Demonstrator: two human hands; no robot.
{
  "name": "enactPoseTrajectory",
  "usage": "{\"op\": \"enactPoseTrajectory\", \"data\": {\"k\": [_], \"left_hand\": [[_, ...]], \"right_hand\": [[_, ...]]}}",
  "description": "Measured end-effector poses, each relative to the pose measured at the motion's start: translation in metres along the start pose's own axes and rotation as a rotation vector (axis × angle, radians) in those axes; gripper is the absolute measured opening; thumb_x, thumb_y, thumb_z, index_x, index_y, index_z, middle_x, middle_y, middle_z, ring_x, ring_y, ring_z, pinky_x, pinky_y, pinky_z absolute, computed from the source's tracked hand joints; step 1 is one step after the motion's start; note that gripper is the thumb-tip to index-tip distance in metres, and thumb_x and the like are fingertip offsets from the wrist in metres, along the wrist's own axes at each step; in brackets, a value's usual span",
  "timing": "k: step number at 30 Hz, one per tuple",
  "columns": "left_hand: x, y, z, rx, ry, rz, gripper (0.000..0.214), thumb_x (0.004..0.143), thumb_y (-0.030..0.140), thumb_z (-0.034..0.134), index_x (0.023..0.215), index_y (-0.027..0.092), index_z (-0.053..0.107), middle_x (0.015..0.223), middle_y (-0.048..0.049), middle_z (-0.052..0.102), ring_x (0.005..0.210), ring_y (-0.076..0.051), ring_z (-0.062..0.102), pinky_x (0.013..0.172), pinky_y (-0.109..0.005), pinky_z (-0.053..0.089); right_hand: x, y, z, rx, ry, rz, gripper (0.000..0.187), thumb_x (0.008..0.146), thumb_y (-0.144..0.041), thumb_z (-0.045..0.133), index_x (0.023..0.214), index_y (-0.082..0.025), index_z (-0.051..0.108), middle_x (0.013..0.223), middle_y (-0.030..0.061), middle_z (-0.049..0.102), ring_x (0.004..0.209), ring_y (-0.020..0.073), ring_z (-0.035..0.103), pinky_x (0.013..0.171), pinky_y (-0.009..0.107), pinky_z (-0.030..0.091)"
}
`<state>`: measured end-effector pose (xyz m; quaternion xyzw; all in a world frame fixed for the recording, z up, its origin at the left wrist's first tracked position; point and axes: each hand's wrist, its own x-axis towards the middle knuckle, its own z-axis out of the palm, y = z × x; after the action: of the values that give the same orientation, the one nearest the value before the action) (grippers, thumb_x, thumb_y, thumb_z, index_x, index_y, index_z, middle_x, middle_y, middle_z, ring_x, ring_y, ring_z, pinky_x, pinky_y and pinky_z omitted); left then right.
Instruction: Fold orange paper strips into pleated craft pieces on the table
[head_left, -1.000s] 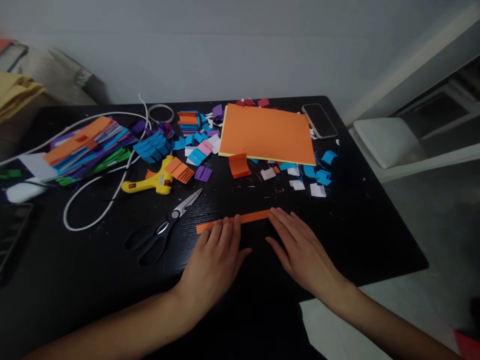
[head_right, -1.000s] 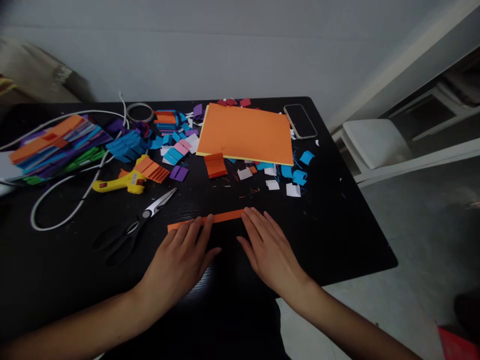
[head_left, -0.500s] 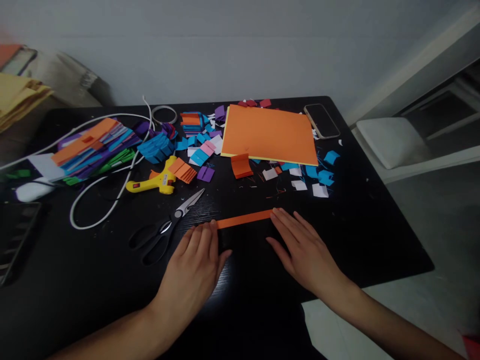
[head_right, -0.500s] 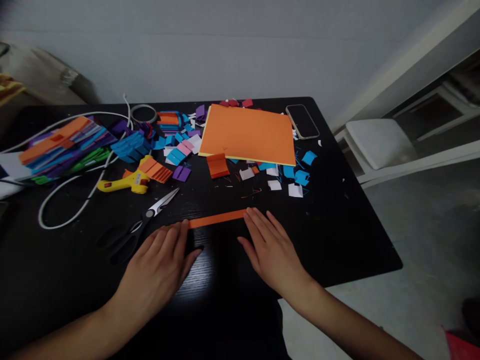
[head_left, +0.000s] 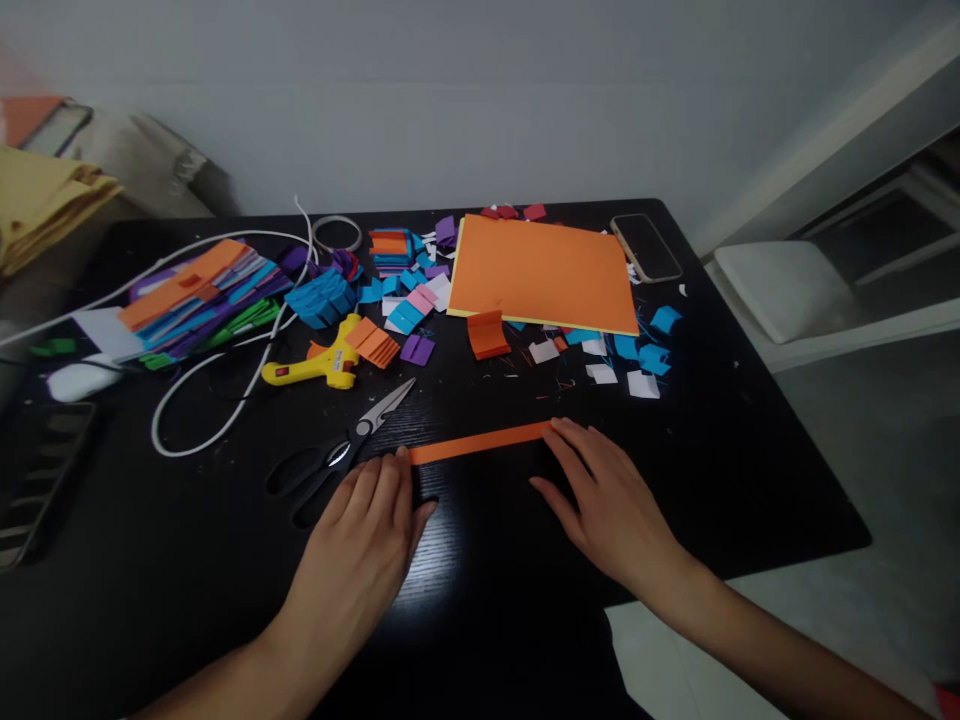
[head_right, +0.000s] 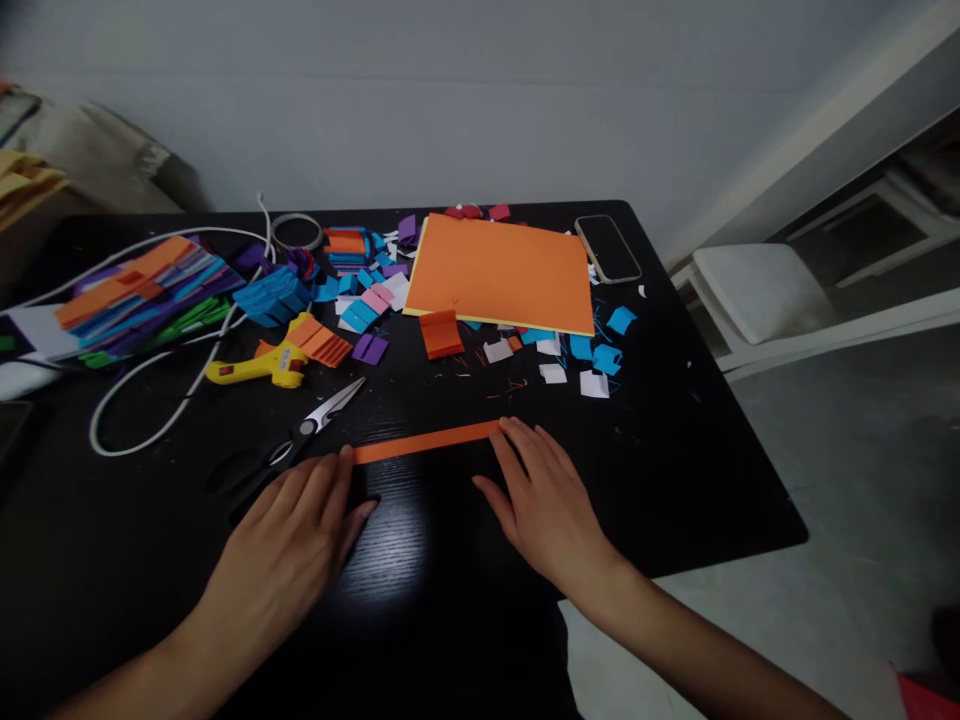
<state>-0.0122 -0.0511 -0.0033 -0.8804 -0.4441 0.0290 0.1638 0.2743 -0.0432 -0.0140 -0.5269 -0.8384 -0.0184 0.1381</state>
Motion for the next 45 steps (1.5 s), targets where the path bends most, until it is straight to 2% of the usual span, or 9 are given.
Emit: {"op": "enactPoseTrajectory", "data": {"k": [4, 9, 13, 15, 19, 22, 28, 39, 45], "left_hand": [[0.0, 0.0, 0.001, -0.027, 0.018, -0.001, 0.049, 0.108, 0.027, 0.045, 0.135, -0.008, 0.065, 0.117, -0.0258, 0.07, 0.109, -0.037, 0.066, 0.093, -0.047, 0.057], [0.002, -0.002, 0.002, -0.04, 0.031, 0.02, 0.049, 0.107, 0.026, 0.047, 0.134, -0.011, 0.064, 0.114, -0.027, 0.07, 0.106, -0.038, 0.066, 0.09, -0.048, 0.057], [0.004, -0.002, 0.003, -0.017, 0.014, 0.03, 0.048, 0.108, 0.028, 0.046, 0.132, -0.007, 0.068, 0.111, -0.0243, 0.071, 0.102, -0.035, 0.065, 0.088, -0.047, 0.058], [0.005, -0.001, 0.003, -0.008, 0.002, 0.029, 0.047, 0.109, 0.028, 0.043, 0.131, -0.004, 0.069, 0.111, -0.0232, 0.071, 0.101, -0.034, 0.065, 0.087, -0.045, 0.058], [0.005, -0.001, 0.003, -0.014, 0.039, 0.025, 0.047, 0.11, 0.024, 0.038, 0.126, -0.002, 0.073, 0.11, -0.0226, 0.072, 0.101, -0.032, 0.065, 0.086, -0.043, 0.058], [0.006, 0.0, 0.003, -0.016, 0.06, 0.017, 0.048, 0.11, 0.022, 0.036, 0.124, -0.004, 0.073, 0.108, -0.0232, 0.072, 0.099, -0.032, 0.066, 0.084, -0.043, 0.057], [0.009, 0.001, 0.001, -0.017, 0.081, 0.022, 0.05, 0.11, 0.022, 0.036, 0.123, -0.009, 0.072, 0.102, -0.0247, 0.071, 0.091, -0.033, 0.066, 0.077, -0.043, 0.056], [0.007, -0.001, 0.004, -0.028, 0.09, 0.037, 0.047, 0.109, 0.024, 0.038, 0.122, -0.005, 0.074, 0.107, -0.0253, 0.072, 0.093, -0.035, 0.066, 0.079, -0.045, 0.055], [0.009, -0.002, 0.004, -0.046, 0.099, 0.043, 0.045, 0.108, 0.023, 0.041, 0.119, -0.005, 0.074, 0.1, -0.0228, 0.073, 0.087, -0.033, 0.066, 0.075, -0.044, 0.056]], "right_hand": [[-0.003, 0.003, 0.001, -0.031, 0.045, 0.04, 0.05, 0.106, -0.04, 0.057, 0.138, -0.002, 0.061, 0.133, 0.0229, 0.072, 0.126, 0.0408, 0.066, 0.1, 0.06, 0.061], [-0.002, 0.008, -0.001, -0.019, 0.046, 0.056, 0.049, 0.107, -0.039, 0.056, 0.139, -0.002, 0.059, 0.131, 0.0225, 0.071, 0.125, 0.0391, 0.065, 0.103, 0.061, 0.058], [0.008, -0.007, 0.002, -0.027, 0.097, 0.078, 0.047, 0.103, -0.038, 0.061, 0.133, -0.001, 0.064, 0.13, 0.0267, 0.069, 0.124, 0.0419, 0.062, 0.103, 0.064, 0.056], [0.016, -0.023, 0.007, 0.04, 0.083, -0.013, 0.046, 0.104, -0.038, 0.059, 0.132, -0.002, 0.065, 0.134, 0.0264, 0.067, 0.125, 0.0396, 0.064, 0.107, 0.062, 0.055], [0.032, -0.054, 0.016, 0.203, -0.059, -0.224, 0.056, 0.107, -0.042, 0.052, 0.145, -0.001, 0.058, 0.153, 0.0218, 0.058, 0.144, 0.0351, 0.053, 0.12, 0.052, 0.048], [0.037, -0.062, 0.022, 0.253, -0.134, -0.27, 0.06, 0.108, -0.044, 0.051, 0.148, 0.001, 0.054, 0.156, 0.0212, 0.056, 0.147, 0.0348, 0.051, 0.122, 0.051, 0.046], [0.027, -0.046, 0.02, 0.27, -0.133, -0.19, 0.051, 0.108, -0.036, 0.05, 0.146, -0.002, 0.056, 0.155, 0.0202, 0.057, 0.146, 0.032, 0.054, 0.121, 0.052, 0.049], [0.003, -0.01, 0.003, 0.173, -0.063, 0.016, 0.042, 0.107, -0.03, 0.052, 0.145, -0.012, 0.056, 0.149, 0.0173, 0.063, 0.139, 0.032, 0.062, 0.116, 0.059, 0.052], [-0.004, 0.006, -0.001, 0.105, -0.016, 0.035, 0.039, 0.108, -0.028, 0.053, 0.142, -0.01, 0.056, 0.143, 0.0188, 0.068, 0.135, 0.0334, 0.065, 0.114, 0.063, 0.052]]}}
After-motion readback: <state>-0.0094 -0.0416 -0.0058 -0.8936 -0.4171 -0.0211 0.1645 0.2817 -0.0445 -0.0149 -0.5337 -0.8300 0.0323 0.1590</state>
